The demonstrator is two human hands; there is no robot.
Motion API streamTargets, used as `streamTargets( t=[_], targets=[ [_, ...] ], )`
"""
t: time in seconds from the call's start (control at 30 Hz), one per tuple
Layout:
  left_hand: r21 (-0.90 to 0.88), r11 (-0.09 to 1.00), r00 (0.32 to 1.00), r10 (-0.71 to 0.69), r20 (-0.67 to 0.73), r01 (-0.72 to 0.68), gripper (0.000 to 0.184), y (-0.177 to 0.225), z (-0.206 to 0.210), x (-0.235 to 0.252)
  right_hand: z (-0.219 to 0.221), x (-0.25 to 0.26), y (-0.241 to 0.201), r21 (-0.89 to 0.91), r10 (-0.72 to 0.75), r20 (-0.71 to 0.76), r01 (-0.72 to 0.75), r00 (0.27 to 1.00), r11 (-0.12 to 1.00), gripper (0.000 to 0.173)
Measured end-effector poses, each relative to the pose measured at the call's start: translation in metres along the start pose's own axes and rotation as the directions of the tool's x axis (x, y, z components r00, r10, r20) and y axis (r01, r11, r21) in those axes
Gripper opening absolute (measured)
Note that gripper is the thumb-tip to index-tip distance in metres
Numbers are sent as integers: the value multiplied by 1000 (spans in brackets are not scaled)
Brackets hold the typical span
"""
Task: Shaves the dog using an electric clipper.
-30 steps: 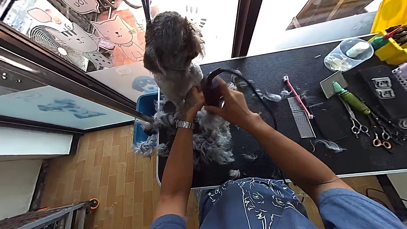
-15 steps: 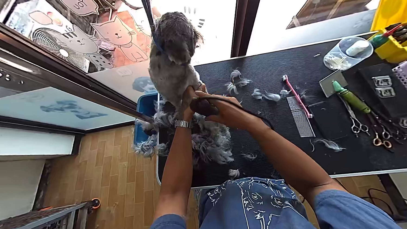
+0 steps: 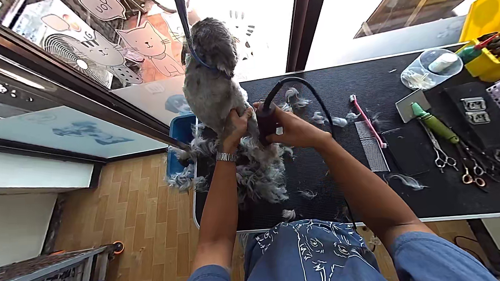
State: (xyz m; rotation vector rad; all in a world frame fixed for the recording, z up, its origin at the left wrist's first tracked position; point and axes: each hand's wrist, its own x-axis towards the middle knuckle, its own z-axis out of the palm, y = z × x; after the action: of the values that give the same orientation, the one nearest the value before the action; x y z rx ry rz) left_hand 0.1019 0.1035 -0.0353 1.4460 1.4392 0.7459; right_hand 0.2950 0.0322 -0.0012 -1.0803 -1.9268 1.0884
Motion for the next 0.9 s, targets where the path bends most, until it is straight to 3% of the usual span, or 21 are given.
streamTargets(
  t=[0.07,0.13,0.23,0.33,0.43,0.5,0.53,0.67,0.73,0.9],
  targets=[
    [-42,999,1000,-7,8,7,43,-4,-2,0,-4,-4,1,149,10,-74,1,997,989,78],
    [-60,998,1000,-20,14,20,45,-4,-3,1,-7,-5,-3,275,27,-287,55,958,960,79],
    [-78,997,1000,-21,15,23,44,-3,-3,-1,1,0,-12,210,-6,-440,109,898,972,91],
    [-86,996,1000,20,10,-19,41,1,-2,-2,21,-1,-12,-50,-54,-365,38,929,998,89],
    [-86,996,1000,21,2,-21,37,2,0,-6,28,-11,-8,-208,-8,-150,-24,989,978,82],
    [-96,995,1000,-4,1,4,41,-2,-1,-4,24,-21,-6,-126,55,-60,-62,997,990,81],
    [-102,995,1000,-19,0,19,43,-3,-1,-3,21,-28,-4,-22,55,-89,-57,994,998,79],
    [-107,993,999,-43,11,44,43,-3,-3,-3,5,-40,-6,407,-13,-406,194,914,892,85],
    [-100,994,999,-40,9,41,43,0,-3,-4,1,-36,-17,380,-17,-437,202,899,903,92],
    [-181,981,997,-74,1,73,40,6,2,-7,14,-26,-13,239,-28,-332,113,943,964,94]
  ],
)
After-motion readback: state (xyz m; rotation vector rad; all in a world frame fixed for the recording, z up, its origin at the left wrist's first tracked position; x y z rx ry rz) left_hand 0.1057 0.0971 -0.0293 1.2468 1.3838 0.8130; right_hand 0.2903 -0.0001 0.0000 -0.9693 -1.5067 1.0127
